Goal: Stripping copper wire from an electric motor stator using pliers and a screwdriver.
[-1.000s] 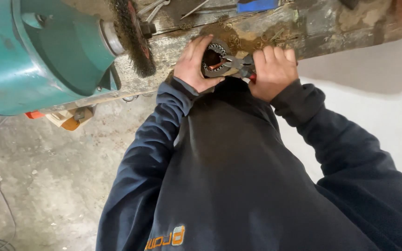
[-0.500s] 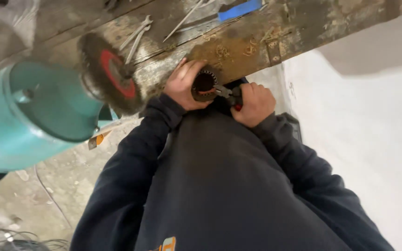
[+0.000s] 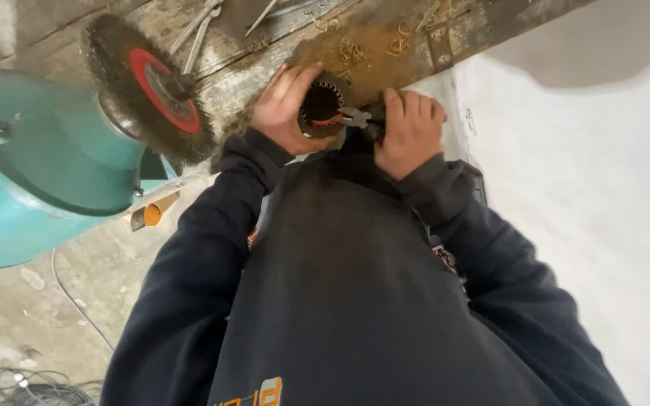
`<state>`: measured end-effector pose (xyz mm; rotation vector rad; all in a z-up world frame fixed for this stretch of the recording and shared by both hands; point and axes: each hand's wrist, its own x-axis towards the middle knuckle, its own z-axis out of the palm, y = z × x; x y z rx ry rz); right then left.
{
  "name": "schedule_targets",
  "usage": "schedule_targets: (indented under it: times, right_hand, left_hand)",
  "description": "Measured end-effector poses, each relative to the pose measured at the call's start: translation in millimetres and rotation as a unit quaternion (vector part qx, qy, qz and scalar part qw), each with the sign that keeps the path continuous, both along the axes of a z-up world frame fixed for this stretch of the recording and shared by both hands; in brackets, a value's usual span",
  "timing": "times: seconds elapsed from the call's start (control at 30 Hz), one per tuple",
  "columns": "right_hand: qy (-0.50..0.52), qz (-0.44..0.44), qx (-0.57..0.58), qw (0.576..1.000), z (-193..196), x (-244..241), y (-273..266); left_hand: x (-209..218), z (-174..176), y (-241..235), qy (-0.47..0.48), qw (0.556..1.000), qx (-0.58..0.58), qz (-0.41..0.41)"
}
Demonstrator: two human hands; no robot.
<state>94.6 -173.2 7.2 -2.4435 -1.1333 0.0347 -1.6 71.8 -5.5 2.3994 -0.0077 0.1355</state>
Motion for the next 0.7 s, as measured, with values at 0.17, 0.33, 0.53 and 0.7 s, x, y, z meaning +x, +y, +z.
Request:
schedule_targets:
  times: [0.17, 0.33, 0.53, 0.7]
  right_hand:
    - [-0.051, 0.05, -0.059, 0.996, 25.9, 13.0, -7.2]
    - [0.029, 0.051, -0.005, 0.998, -8.4, 18.4, -1.4]
    - [0.002, -0.003, 0.131, 0.991, -54.3, -1.7, 10.1]
    - [0.014, -0.005, 0.052, 0.999, -32.3, 4.1, -1.2]
  left_hand:
    - [-0.9, 1.3, 2.5, -0.017, 1.0, -0.006, -0.003]
    - [0.8, -3.3, -1.5, 0.01, 1.0, 0.006, 0.023]
    - [1.1, -19.4, 1.0, -0.027, 0.999, 0.031, 0.008]
    - [-6.2, -14.6, -15.8, -0.041, 0.996, 0.048, 0.056]
